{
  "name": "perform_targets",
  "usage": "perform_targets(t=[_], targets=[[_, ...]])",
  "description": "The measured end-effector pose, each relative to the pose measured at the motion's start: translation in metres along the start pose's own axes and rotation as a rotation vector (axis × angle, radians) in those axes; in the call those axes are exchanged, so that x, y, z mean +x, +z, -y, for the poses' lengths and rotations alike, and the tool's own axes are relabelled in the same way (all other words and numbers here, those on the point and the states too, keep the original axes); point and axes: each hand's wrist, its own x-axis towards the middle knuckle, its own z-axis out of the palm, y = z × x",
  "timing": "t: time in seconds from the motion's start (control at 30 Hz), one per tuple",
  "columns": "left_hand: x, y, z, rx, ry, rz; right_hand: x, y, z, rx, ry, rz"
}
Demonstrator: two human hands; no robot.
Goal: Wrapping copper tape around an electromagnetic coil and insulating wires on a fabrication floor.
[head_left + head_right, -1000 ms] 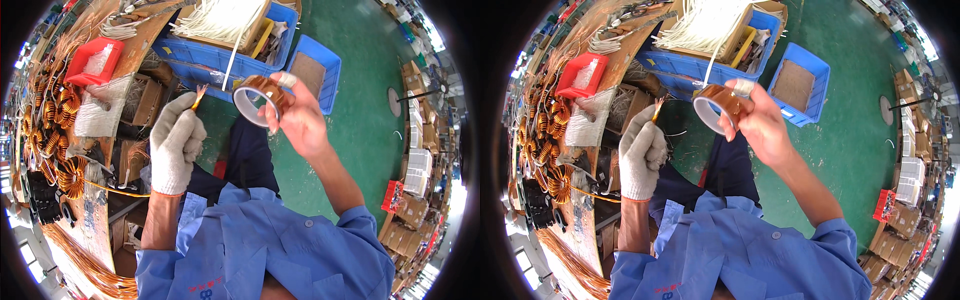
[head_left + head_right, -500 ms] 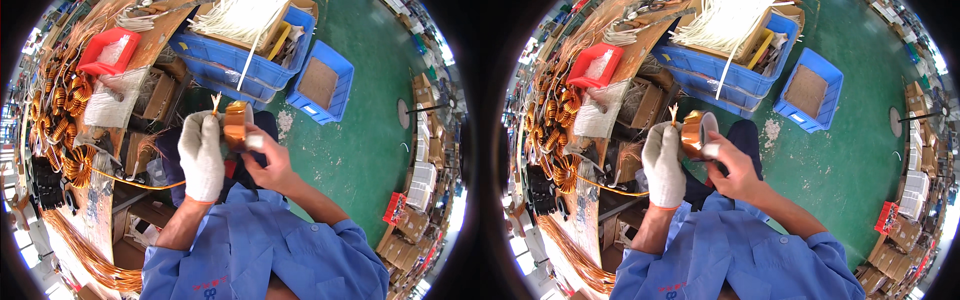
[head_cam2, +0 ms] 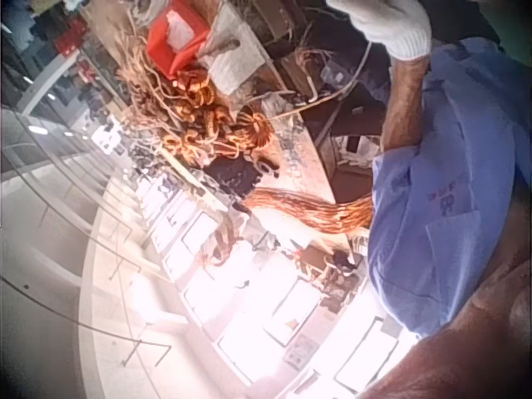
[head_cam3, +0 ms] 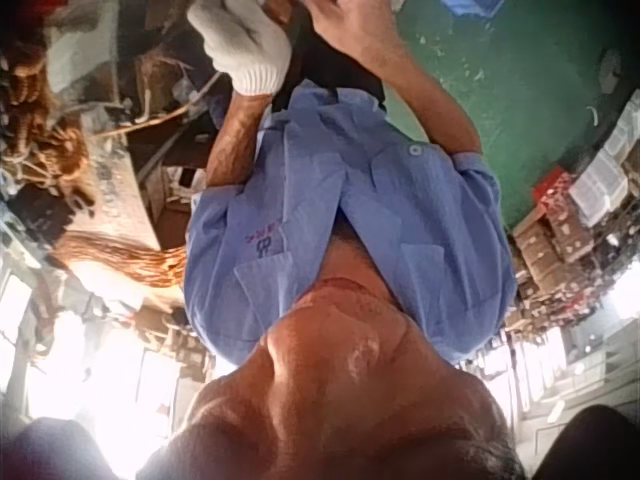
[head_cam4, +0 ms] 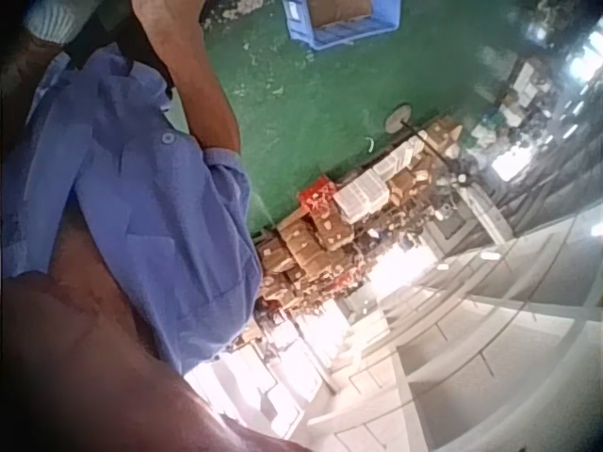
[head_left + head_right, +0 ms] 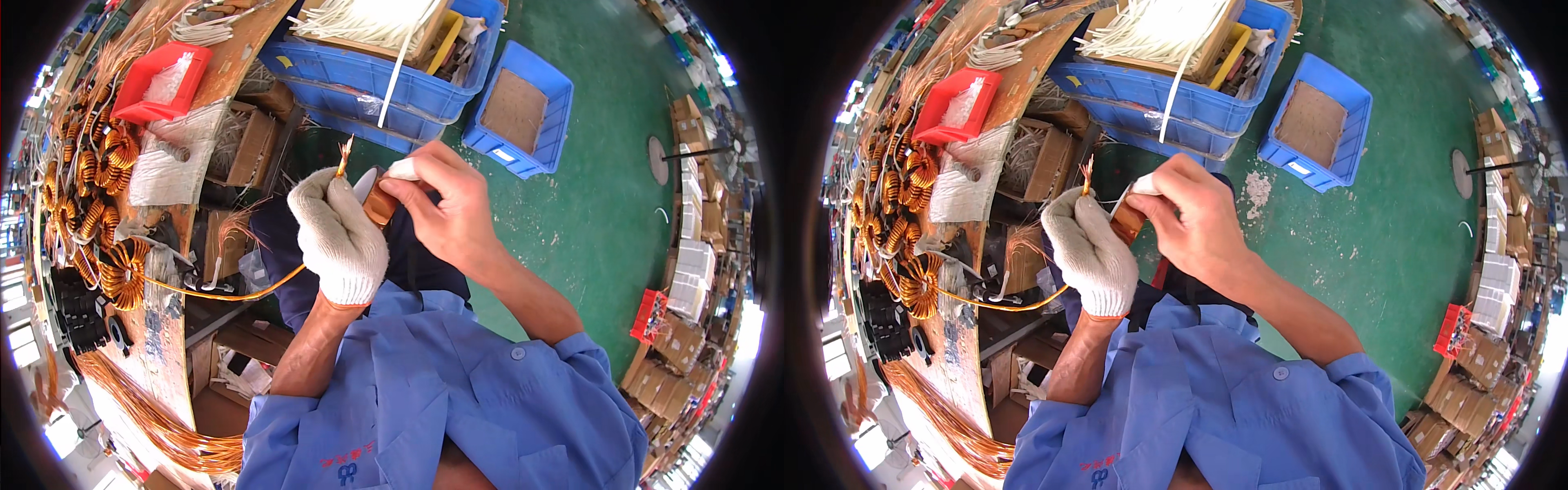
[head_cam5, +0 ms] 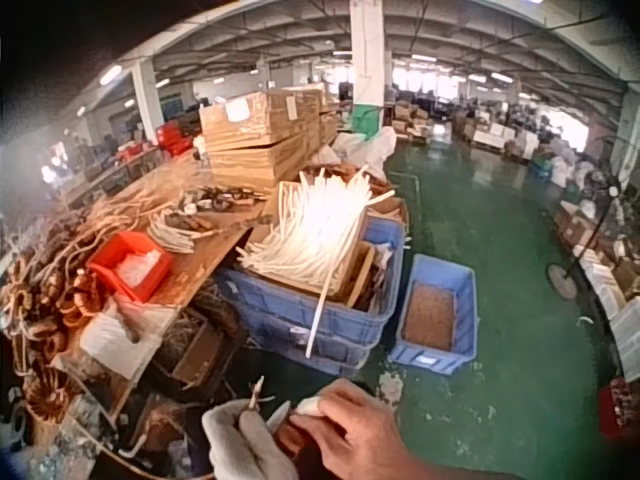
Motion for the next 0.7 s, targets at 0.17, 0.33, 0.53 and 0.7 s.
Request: perform_targets(t=[0.17,0.33,0.53,0.7], targets=[[-0.007,-0.004,-0.003,-0.008,-0.081,0.003,0.010,0.008,-0.025,0.064,0.351,-0.026],[-0.019,-0.012,-0.005,-0.004,-0.116,0.019,0.014,-0.003,-0.055,0.615,0.762,0.140],[-0.009,-0.006,-0.006,-0.027,-0.268,-0.018,-0.002,-0.019,-0.103,1.311,1.119,-0.150],[-0.021,0.006,0.014,0.028,-0.191,0.029,-0.041,0.010,-0.008,0.930,1.127,0.044]])
